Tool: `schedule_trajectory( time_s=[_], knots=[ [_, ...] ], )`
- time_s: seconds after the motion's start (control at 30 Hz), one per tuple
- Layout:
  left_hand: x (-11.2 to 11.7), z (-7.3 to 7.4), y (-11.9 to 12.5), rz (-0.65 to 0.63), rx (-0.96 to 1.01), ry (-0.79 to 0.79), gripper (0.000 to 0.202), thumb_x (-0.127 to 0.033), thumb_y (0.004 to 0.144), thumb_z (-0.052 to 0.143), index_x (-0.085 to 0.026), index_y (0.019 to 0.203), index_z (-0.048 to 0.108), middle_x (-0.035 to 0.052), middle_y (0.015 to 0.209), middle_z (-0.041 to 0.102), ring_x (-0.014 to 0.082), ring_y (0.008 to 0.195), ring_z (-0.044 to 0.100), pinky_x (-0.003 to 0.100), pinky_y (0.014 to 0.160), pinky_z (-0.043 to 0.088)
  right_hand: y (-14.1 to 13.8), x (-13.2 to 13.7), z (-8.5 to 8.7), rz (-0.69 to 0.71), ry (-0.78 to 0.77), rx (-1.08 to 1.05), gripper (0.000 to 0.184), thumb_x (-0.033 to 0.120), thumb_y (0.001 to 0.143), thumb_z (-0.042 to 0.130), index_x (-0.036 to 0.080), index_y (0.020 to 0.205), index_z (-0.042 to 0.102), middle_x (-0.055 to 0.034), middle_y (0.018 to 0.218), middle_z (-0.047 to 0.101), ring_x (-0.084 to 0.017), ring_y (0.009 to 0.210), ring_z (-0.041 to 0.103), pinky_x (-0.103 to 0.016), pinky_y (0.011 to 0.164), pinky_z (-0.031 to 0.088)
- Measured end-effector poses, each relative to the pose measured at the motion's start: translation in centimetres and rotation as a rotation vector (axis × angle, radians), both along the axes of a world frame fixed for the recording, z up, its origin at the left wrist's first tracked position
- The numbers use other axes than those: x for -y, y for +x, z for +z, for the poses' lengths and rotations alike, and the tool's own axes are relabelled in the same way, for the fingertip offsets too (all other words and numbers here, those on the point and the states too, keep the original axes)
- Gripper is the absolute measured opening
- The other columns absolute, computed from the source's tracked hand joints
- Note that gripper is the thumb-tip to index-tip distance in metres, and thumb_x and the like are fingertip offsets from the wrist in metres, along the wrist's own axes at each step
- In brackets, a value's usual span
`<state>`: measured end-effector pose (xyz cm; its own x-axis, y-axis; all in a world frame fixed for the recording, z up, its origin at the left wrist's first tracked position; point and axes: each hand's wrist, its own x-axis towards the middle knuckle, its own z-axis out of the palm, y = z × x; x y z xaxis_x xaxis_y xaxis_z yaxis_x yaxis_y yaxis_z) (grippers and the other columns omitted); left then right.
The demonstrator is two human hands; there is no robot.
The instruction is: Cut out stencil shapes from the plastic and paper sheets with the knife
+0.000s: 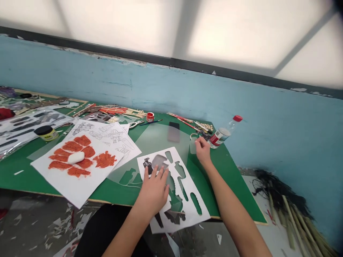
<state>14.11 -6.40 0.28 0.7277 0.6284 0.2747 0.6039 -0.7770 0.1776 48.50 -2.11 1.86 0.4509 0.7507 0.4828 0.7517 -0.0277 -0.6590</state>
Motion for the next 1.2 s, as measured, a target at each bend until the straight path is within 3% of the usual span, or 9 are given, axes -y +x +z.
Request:
schedule_trajectory(
  time_s=[0.23, 0.4, 0.5, 0.63, 0.77, 0.87, 0.97, 1.1, 1.2],
  knots=[
    [-0.7, -0.5, -0.9, -0.039, 0.048, -0.074, 0.052, -0.044, 0.113, 0.08, -0.023, 0.159, 0.068, 0.0151, 0.166, 0.066, 0.0346, 0.147, 0.07, 0.063, 0.124, 0.062, -0.9, 0.5, -0.3, -0.075, -0.257, 0.214, 0.039, 0.045, 0.115, 0.078, 0.02, 0.144, 0.075, -0.0119, 0.145, 0.077, -0.027, 0.123, 0.078, -0.049, 0.107, 0.071],
    [0.6, -0.5, -1.8, -0.086, 0.205, -0.077, 0.044, -0.041, 0.114, 0.078, -0.021, 0.152, 0.071, 0.0133, 0.152, 0.074, 0.0286, 0.131, 0.077, 0.053, 0.112, 0.069, -1.8, 0.5, 0.0, -0.164, -0.335, 0.314, 0.039, 0.045, 0.115, 0.079, 0.02, 0.145, 0.074, -0.0124, 0.148, 0.076, -0.029, 0.128, 0.077, -0.052, 0.11, 0.07],
    [1.4, 0.9, -2.8, -0.089, 0.355, -0.016, 0.039, -0.038, 0.115, 0.078, -0.022, 0.15, 0.073, 0.0127, 0.149, 0.076, 0.027, 0.128, 0.079, 0.049, 0.109, 0.071, -2.8, 0.9, 0.4, -0.185, -0.376, 0.351, 0.038, 0.045, 0.115, 0.078, 0.021, 0.144, 0.075, -0.0124, 0.149, 0.075, -0.028, 0.129, 0.077, -0.052, 0.111, 0.069],
    [1.4, 3.9, -4.1, -0.035, 0.602, 0.07, 0.048, -0.019, 0.115, 0.072, -0.025, 0.163, 0.069, 0.0125, 0.158, 0.077, 0.0321, 0.152, 0.072, 0.062, 0.13, 0.061, -4.1, 0.6, 1.8, -0.238, -0.411, 0.367, 0.041, 0.044, 0.114, 0.079, 0.021, 0.148, 0.074, -0.0136, 0.158, 0.071, -0.031, 0.137, 0.074, -0.056, 0.117, 0.067],
    [0.6, 5.8, -3.9, 0.053, 0.853, 0.048, 0.056, -0.004, 0.113, 0.049, -0.028, 0.152, 0.081, 0.0066, 0.154, 0.082, 0.0297, 0.157, 0.071, 0.06, 0.141, 0.052, -4.3, -3.4, 4.9, -0.218, -0.507, 0.321, 0.043, 0.046, 0.115, 0.079, 0.02, 0.148, 0.073, -0.0132, 0.152, 0.074, -0.03, 0.132, 0.076, -0.054, 0.113, 0.069],
    [0.3, 6.7, -3.6, 0.146, 1.03, -0.067, 0.047, -0.016, 0.114, 0.052, -0.031, 0.135, 0.09, 0.0021, 0.147, 0.086, 0.0292, 0.145, 0.08, 0.053, 0.136, 0.059, -4.3, -9.0, 7.6, -0.226, -0.628, 0.259, 0.045, 0.047, 0.114, 0.08, 0.019, 0.149, 0.072, -0.013, 0.149, 0.075, -0.03, 0.129, 0.078, -0.053, 0.11, 0.07],
    [0.2, 7.9, -4.8, 0.357, 1.236, -0.216, 0.03, -0.031, 0.114, 0.067, -0.031, 0.131, 0.092, 0.0038, 0.142, 0.088, 0.0287, 0.131, 0.086, 0.044, 0.12, 0.069, -5.0, -14.4, 9.3, -0.284, -0.717, 0.207, 0.047, 0.047, 0.114, 0.08, 0.019, 0.151, 0.071, -0.0136, 0.152, 0.074, -0.03, 0.131, 0.077, -0.054, 0.111, 0.07],
    [-0.2, 9.0, -8.7, 0.672, 1.518, -0.389, 0.052, -0.053, 0.108, 0.079, -0.026, 0.153, 0.08, 0.0082, 0.144, 0.086, 0.0353, 0.132, 0.083, 0.052, 0.117, 0.07, -6.9, -18.7, 9.4, -0.349, -0.792, 0.137, 0.047, 0.047, 0.114, 0.08, 0.019, 0.151, 0.071, -0.0138, 0.153, 0.073, -0.031, 0.132, 0.076, -0.055, 0.112, 0.069],
    [-0.7, 9.0, -11.7, 0.738, 1.617, -0.547, 0.073, -0.061, 0.11, 0.077, -0.026, 0.171, 0.061, 0.0124, 0.152, 0.078, 0.0368, 0.133, 0.078, 0.058, 0.112, 0.07, -8.0, -19.9, 8.5, -0.384, -0.808, 0.079, 0.048, 0.046, 0.113, 0.08, 0.02, 0.152, 0.071, -0.0137, 0.154, 0.073, -0.031, 0.133, 0.076, -0.055, 0.112, 0.069]
  ],
)
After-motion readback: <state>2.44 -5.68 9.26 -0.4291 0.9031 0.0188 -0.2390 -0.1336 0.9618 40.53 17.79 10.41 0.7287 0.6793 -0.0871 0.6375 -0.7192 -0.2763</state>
